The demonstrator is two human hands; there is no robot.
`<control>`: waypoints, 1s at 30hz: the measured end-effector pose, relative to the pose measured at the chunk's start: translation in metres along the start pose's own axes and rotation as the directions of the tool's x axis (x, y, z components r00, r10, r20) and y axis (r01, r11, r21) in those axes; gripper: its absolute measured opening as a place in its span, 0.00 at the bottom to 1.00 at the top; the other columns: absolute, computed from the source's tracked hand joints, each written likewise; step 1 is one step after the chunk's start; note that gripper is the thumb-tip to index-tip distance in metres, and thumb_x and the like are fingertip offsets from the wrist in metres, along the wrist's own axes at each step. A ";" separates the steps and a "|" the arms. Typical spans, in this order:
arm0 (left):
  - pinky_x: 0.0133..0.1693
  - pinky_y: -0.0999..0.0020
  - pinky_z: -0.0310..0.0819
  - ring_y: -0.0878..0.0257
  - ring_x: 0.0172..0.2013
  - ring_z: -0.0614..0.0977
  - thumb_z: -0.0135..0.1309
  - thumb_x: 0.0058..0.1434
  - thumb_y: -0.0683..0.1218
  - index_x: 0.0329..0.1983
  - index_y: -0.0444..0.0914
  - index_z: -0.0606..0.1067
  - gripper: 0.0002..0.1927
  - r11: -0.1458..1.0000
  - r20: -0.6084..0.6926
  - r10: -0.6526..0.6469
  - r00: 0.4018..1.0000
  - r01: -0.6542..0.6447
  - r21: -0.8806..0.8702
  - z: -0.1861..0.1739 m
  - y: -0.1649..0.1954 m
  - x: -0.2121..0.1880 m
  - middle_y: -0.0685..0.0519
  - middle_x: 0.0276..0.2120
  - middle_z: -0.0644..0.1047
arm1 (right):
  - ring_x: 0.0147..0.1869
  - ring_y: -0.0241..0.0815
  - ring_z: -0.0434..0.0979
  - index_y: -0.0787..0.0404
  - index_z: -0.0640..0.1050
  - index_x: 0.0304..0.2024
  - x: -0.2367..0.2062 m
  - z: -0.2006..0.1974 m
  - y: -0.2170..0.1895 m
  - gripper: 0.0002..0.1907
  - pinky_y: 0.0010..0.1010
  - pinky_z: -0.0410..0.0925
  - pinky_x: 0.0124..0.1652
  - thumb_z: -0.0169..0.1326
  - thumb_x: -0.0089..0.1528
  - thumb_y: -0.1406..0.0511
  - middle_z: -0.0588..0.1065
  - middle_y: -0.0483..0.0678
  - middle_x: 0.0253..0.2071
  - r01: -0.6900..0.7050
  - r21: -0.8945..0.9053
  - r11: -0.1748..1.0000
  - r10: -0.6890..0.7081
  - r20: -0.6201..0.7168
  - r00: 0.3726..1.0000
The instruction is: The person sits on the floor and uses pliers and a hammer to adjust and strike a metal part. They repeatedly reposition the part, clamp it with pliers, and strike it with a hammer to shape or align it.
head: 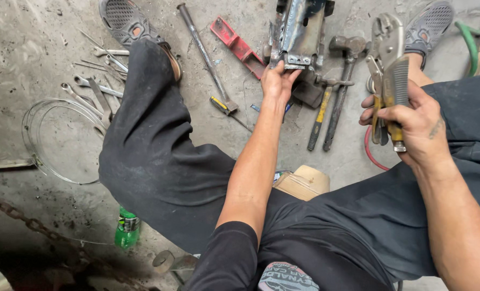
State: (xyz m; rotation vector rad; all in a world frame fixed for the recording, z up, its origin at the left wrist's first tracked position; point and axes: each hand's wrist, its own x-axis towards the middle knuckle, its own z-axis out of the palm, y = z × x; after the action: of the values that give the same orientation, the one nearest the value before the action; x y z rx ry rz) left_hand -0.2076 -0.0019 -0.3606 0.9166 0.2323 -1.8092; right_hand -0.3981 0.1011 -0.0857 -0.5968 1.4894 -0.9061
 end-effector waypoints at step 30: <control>0.46 0.46 0.82 0.48 0.44 0.82 0.44 0.72 0.38 0.57 0.30 0.68 0.12 0.993 -0.114 0.108 0.988 -0.101 0.064 -0.003 -0.010 -0.002 0.41 0.46 0.77 | 0.44 0.48 0.81 0.75 0.71 0.57 0.024 -0.006 0.028 0.22 0.37 0.76 0.50 0.44 0.60 0.78 0.77 0.58 0.46 0.006 -0.131 0.991 -0.005 0.005 1.000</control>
State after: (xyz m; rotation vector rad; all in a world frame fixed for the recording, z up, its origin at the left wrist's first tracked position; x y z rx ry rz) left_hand -0.2144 0.0052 -0.3634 1.0584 0.2020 -1.6749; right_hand -0.4030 0.0983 -0.1227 -0.6991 1.5519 -0.8146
